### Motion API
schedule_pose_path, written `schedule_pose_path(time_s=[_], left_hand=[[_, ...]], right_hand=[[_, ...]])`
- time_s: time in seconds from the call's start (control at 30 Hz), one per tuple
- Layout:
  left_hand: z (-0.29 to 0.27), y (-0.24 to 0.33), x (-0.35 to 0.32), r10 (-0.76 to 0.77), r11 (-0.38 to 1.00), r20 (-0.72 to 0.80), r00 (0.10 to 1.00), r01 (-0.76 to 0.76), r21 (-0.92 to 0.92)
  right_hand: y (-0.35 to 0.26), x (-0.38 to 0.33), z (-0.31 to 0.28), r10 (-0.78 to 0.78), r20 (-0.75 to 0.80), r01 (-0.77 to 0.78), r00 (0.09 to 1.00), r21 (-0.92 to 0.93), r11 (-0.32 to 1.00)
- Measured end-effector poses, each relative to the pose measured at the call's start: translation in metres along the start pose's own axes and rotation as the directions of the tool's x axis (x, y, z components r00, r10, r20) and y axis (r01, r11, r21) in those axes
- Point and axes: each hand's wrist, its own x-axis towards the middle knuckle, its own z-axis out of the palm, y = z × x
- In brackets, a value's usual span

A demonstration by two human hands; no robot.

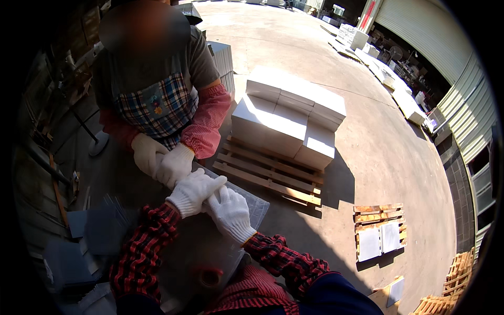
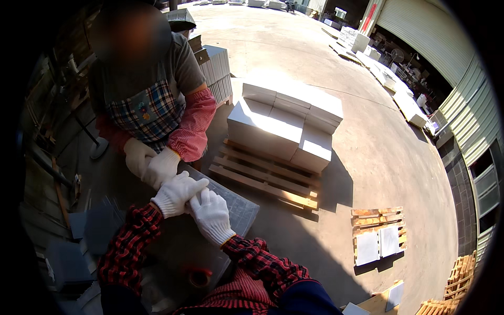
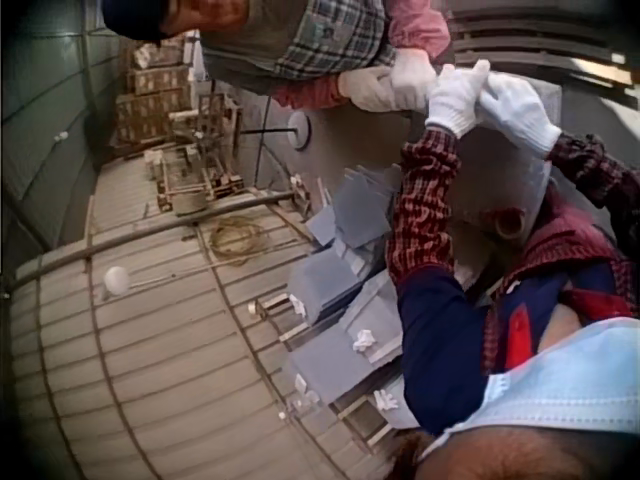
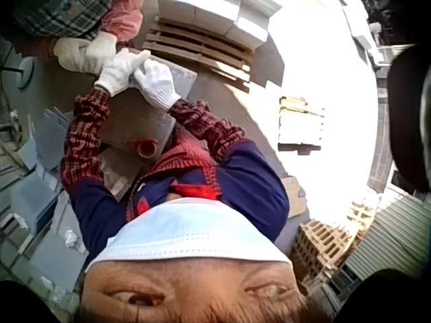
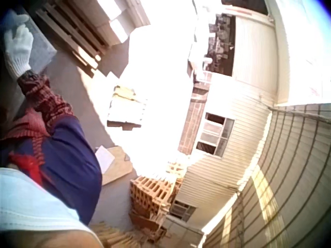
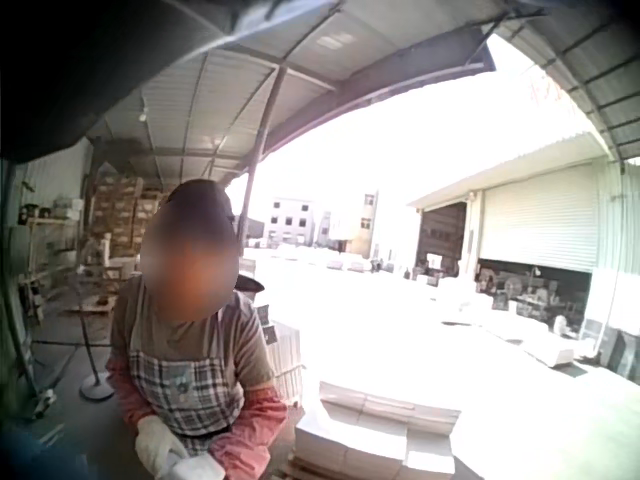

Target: The person assembles flat-pack furniture by handling gray panels, cardboard spacers, and tape. They place panels on a workbench, insert cardboard between them, and secure the stack with tape while a coworker assists.

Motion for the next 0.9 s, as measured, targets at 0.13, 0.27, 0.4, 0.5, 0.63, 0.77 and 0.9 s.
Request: schedule_pose_path(time_s=[0.13,0.27,0.4,0.5,0.63,0.77,0.9], left_hand=[[0.000,0.011,0.001,-0.048,0.996,0.020,0.999,0.047,0.081],[-0.002,0.011,-0.002,-0.018,0.994,-0.009,1.000,0.019,0.107],[0.002,0.009,-0.004,0.000,0.995,-0.002,1.000,0.000,0.103],[0.003,0.009,-0.006,0.057,0.996,-0.024,0.998,-0.055,0.073],[0.016,0.006,-0.025,0.059,0.998,-0.151,0.987,-0.053,0.046],[0.031,-0.008,-0.038,0.101,0.993,-0.164,0.981,-0.091,0.069],[0.019,-0.001,-0.030,0.114,0.992,-0.115,0.987,-0.106,0.075]], right_hand=[[-0.005,-0.018,-0.013,0.000,-0.057,0.006,0.998,0.106,0.994],[-0.011,-0.107,-0.027,-0.186,0.010,0.163,0.982,0.441,0.883],[-0.024,-0.180,0.027,0.109,0.634,-0.429,0.766,0.377,0.821],[-0.043,-0.208,0.085,0.119,0.794,-0.467,0.596,0.221,0.856],[-0.084,-0.206,0.121,0.087,0.913,-0.368,0.400,0.073,0.927],[-0.117,-0.229,0.151,0.298,0.815,-0.404,0.498,-0.086,0.911],[-0.127,-0.251,0.148,0.356,0.714,-0.375,0.603,-0.140,0.916]])
